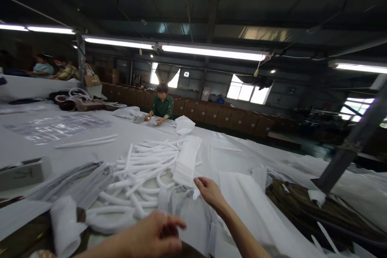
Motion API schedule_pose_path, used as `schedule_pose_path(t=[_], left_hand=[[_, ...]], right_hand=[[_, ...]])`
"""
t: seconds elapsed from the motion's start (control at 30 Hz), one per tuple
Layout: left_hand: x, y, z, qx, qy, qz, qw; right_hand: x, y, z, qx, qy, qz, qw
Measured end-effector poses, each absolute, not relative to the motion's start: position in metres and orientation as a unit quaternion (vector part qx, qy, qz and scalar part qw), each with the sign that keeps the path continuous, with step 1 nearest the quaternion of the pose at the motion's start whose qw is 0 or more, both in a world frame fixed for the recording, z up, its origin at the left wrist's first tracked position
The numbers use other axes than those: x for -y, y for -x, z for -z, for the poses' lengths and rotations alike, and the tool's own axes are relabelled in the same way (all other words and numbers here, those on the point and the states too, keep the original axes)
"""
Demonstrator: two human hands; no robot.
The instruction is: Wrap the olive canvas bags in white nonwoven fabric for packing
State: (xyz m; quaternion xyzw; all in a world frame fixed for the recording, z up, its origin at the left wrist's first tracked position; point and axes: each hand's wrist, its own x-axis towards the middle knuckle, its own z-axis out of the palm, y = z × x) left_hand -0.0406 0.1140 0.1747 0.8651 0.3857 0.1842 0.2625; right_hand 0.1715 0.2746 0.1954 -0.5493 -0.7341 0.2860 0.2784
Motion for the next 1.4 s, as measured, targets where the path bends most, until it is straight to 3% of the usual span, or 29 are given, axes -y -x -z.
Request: schedule_pose_path(t=[0.13, 0.4, 0.83, 1.4], left_hand=[[-0.264, 0.095, -0.205, -0.551, -0.635, -0.396, 0.370], [-0.412, 0.215, -0.213, -0.681, -0.360, -0.504, 0.390], [-0.492, 0.301, -0.240, -0.676, -0.192, -0.579, 0.413], [-0.542, 0.342, -0.163, -0.625, -0.086, -0.602, 0.489]], right_hand=[[-0.356, -0.150, -0.191, 0.696, 0.581, -0.312, 0.283], [-0.461, -0.110, -0.186, 0.624, 0.603, -0.420, 0.267], [-0.545, -0.044, -0.195, 0.551, 0.580, -0.530, 0.281], [-0.602, 0.039, -0.157, 0.458, 0.581, -0.595, 0.313]])
